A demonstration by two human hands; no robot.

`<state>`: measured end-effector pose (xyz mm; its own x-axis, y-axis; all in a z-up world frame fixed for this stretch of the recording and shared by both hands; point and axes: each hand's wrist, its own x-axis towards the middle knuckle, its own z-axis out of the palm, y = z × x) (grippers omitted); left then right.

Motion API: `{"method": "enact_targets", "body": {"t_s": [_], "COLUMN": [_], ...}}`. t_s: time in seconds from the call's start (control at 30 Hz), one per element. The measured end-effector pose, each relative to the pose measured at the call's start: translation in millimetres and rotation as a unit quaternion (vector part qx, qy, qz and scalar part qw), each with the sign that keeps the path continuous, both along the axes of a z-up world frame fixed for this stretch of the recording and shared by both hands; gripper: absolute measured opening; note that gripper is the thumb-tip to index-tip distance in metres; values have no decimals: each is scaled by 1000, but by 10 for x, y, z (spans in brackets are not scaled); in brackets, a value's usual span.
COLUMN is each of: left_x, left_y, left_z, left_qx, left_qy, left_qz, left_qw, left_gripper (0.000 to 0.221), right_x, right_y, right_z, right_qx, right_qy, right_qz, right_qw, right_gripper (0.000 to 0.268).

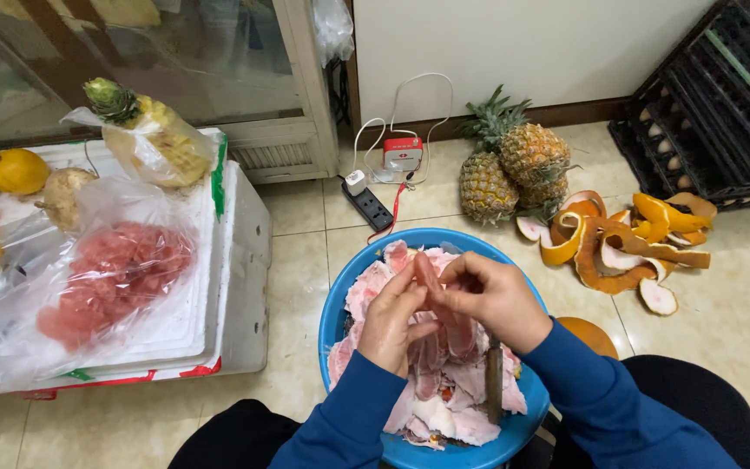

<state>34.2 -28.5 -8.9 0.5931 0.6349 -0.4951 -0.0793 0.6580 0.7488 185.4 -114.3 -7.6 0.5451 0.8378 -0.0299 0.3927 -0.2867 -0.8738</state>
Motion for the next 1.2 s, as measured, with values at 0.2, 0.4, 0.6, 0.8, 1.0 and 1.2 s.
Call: {"method": "enact_targets", "body": {"t_s": [0.2, 0.4, 0.6, 0.8, 1.0, 1.2], "left_x": [47, 78, 41, -20, -96, -149], "left_y": [-3, 4, 30, 14, -25, -107], "left_z": [-221, -228, -187, -60, 39, -42], "left_qx": [-12, -5, -22, -70, -88, -55], "left_qy": [-78, -115, -130, -148, -153, -142], "left_qz": [22, 24, 0, -28, -56, -60], "left_qw": [997, 993, 991, 986, 983, 987], "left_gripper": [58, 53, 52, 50, 46, 49], "right_x": [69, 137, 208, 165, 108, -53], "right_y": [-8, -48, -101, -171, -302, -420], "right_z": [-13, -43, -166, -260, -425, -389], "right_qx": [78, 90, 101, 124, 150, 182], "right_qy": [250, 287, 336, 405, 477, 511], "right_qz": [-49, -78, -73, -75, -80, -80], "right_qw": [964, 950, 934, 903, 862, 836], "right_gripper": [24, 20, 22, 23, 22, 24]}}
